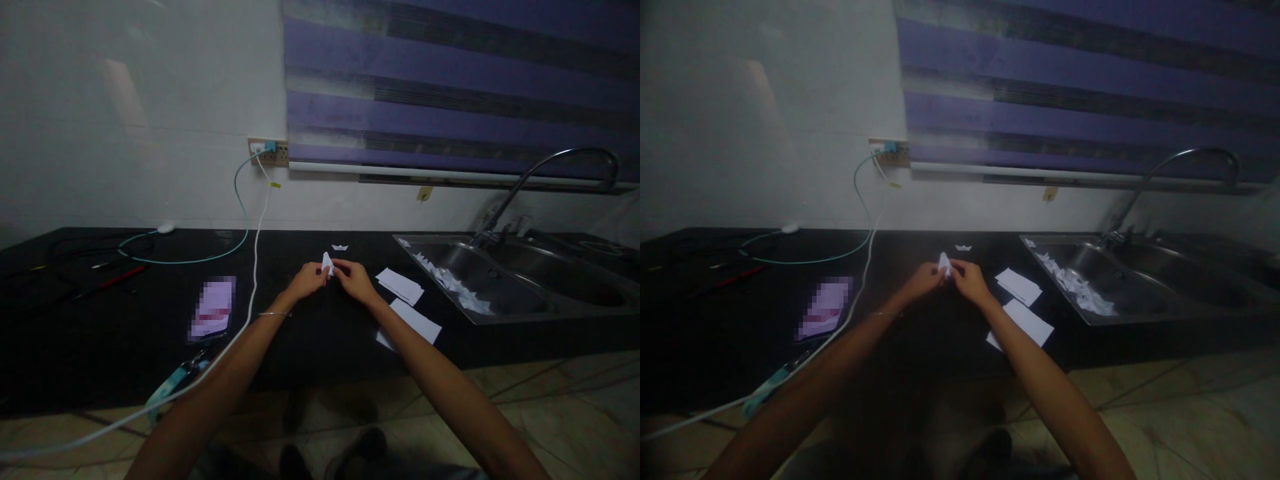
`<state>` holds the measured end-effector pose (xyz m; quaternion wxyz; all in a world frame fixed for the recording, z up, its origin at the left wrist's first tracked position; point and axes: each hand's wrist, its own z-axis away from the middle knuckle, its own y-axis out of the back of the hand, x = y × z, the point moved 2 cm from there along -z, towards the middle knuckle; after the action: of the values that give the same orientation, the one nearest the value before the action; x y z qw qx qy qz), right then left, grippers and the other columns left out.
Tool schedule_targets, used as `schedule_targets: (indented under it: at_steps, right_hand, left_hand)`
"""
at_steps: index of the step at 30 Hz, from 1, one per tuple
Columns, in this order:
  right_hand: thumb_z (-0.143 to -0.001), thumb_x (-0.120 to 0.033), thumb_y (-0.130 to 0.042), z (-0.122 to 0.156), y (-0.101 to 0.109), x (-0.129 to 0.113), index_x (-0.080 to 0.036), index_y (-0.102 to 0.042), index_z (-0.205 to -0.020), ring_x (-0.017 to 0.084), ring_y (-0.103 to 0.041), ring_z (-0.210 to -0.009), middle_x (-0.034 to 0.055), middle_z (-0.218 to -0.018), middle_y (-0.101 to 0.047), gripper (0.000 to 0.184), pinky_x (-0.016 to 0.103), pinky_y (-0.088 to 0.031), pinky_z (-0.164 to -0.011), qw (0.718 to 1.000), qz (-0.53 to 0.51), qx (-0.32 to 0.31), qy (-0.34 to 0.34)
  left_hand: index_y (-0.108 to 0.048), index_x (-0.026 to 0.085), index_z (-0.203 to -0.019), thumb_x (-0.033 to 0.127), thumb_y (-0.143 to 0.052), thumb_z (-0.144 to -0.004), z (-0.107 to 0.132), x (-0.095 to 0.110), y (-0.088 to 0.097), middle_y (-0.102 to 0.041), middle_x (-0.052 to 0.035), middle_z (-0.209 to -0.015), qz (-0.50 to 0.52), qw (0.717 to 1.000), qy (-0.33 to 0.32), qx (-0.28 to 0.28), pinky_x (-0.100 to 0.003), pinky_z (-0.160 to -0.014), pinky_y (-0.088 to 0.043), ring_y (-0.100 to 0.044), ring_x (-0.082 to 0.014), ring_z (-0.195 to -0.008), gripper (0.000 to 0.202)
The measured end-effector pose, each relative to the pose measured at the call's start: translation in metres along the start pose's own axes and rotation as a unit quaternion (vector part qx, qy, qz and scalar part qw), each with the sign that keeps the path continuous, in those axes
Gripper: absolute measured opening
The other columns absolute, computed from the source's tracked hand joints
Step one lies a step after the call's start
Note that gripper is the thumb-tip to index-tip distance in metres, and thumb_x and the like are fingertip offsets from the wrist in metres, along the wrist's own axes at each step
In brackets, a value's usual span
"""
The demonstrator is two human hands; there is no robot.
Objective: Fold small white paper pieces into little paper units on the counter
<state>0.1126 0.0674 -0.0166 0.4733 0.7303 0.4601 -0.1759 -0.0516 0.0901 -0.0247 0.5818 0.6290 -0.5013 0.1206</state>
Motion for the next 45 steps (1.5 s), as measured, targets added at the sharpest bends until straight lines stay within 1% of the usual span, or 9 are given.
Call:
schedule_targets:
  at_steps: [6, 10, 14, 22, 26, 31, 37, 41, 45]
  right_hand:
    - [-0.085, -0.017, -0.055, 0.002, -0.004, -0.004, -0.016, -0.062, -0.123, 0.024, -0.058, -0.118, 0.0125, -0.125, -0.063, 0.039, 0.043, -0.04, -0.105, 0.999, 0.001, 0.014, 0.044]
    - [-0.08, -0.015, -0.056, 0.002, -0.003, -0.009, -0.018, -0.067, -0.108, 0.024, -0.057, -0.111, 0.0129, -0.12, -0.06, 0.03, 0.04, -0.049, -0.091, 0.996, 0.015, 0.056, 0.065]
    - [-0.078, -0.015, -0.056, 0.001, -0.002, -0.008, -0.018, -0.067, -0.101, 0.021, -0.061, -0.094, 0.0095, -0.103, -0.065, 0.025, 0.035, -0.051, -0.078, 0.997, 0.006, 0.063, 0.037]
    - [-0.078, -0.019, -0.058, -0.002, -0.005, 0.007, -0.018, -0.07, -0.089, 0.019, -0.063, -0.08, 0.0054, -0.087, -0.07, 0.017, 0.034, -0.049, -0.079, 0.997, -0.031, 0.068, -0.02]
    - [-0.082, -0.017, -0.055, 0.003, -0.007, -0.002, -0.019, -0.071, -0.099, 0.02, -0.062, -0.086, 0.0074, -0.095, -0.067, 0.023, 0.034, -0.049, -0.079, 0.997, 0.014, 0.069, 0.029]
    - [-0.085, -0.011, -0.049, 0.01, -0.01, -0.022, -0.019, -0.065, -0.118, 0.023, -0.055, -0.094, 0.0108, -0.1, -0.059, 0.037, 0.039, -0.047, -0.088, 0.987, 0.122, 0.04, 0.098]
    - [-0.082, -0.008, -0.048, 0.018, -0.011, -0.037, -0.021, -0.055, -0.131, 0.028, -0.047, -0.097, 0.0137, -0.104, -0.05, 0.051, 0.043, -0.047, -0.084, 0.967, 0.223, 0.034, 0.118]
    - [-0.084, -0.01, -0.049, 0.019, -0.014, -0.04, -0.023, -0.054, -0.133, 0.027, -0.046, -0.095, 0.0125, -0.102, -0.049, 0.051, 0.043, -0.046, -0.084, 0.969, 0.208, 0.025, 0.127]
    - [-0.091, -0.022, -0.046, 0.011, -0.011, -0.028, -0.023, -0.058, -0.125, 0.024, -0.051, -0.101, 0.0107, -0.108, -0.05, 0.037, 0.04, -0.047, -0.086, 0.991, 0.068, 0.055, 0.097]
  left_hand:
    - [-0.07, 0.011, -0.08, 0.051, -0.04, -0.09, -0.002, -0.004, -0.004, -0.064, -0.0055, -0.065, -0.015, 0.998, 0.035, 0.055, -0.023, -0.053, -0.035, -0.055, -0.015, -0.056, 0.051]
    - [-0.07, 0.011, -0.082, 0.049, -0.041, -0.091, -0.002, -0.002, -0.004, -0.066, -0.0068, -0.069, -0.021, 0.997, 0.032, 0.065, -0.023, -0.055, -0.037, -0.057, -0.016, -0.06, 0.049]
    - [-0.071, 0.011, -0.086, 0.047, -0.042, -0.091, -0.001, 0.0, -0.006, -0.067, -0.0079, -0.073, -0.028, 0.997, 0.027, 0.062, -0.024, -0.059, -0.038, -0.057, -0.0167, -0.063, 0.046]
    - [-0.07, 0.014, -0.083, 0.048, -0.037, -0.094, -0.001, -0.002, -0.009, -0.067, -0.0082, -0.072, -0.087, 0.994, 0.015, 0.058, -0.026, -0.058, -0.036, -0.058, -0.0185, -0.063, 0.048]
    - [-0.066, 0.014, -0.08, 0.045, -0.036, -0.095, -0.002, -0.004, -0.007, -0.066, -0.0076, -0.075, -0.065, 0.995, 0.002, 0.081, -0.026, -0.059, -0.038, -0.059, -0.0177, -0.065, 0.046]
    - [-0.061, 0.013, -0.083, 0.046, -0.031, -0.097, -0.005, -0.006, -0.005, -0.062, -0.0047, -0.072, 0.068, 0.996, -0.034, 0.057, -0.024, -0.065, -0.043, -0.058, -0.0148, -0.066, 0.046]
    - [-0.06, 0.012, -0.088, 0.056, -0.036, -0.093, -0.005, -0.005, -0.004, -0.062, -0.0051, -0.077, 0.176, 0.984, 0.012, 0.04, -0.023, -0.059, -0.042, -0.052, -0.0127, -0.062, 0.05]
    - [-0.059, 0.013, -0.075, 0.055, -0.039, -0.092, -0.003, 0.0, 0.003, -0.061, -0.0051, -0.069, 0.13, 0.987, -0.011, 0.091, -0.024, -0.062, -0.043, -0.054, -0.0143, -0.064, 0.049]
    - [-0.058, 0.014, -0.071, 0.054, -0.032, -0.095, -0.004, 0.003, 0.009, -0.062, -0.0058, -0.068, 0.121, 0.986, -0.031, 0.109, -0.025, -0.064, -0.045, -0.056, -0.0144, -0.063, 0.053]
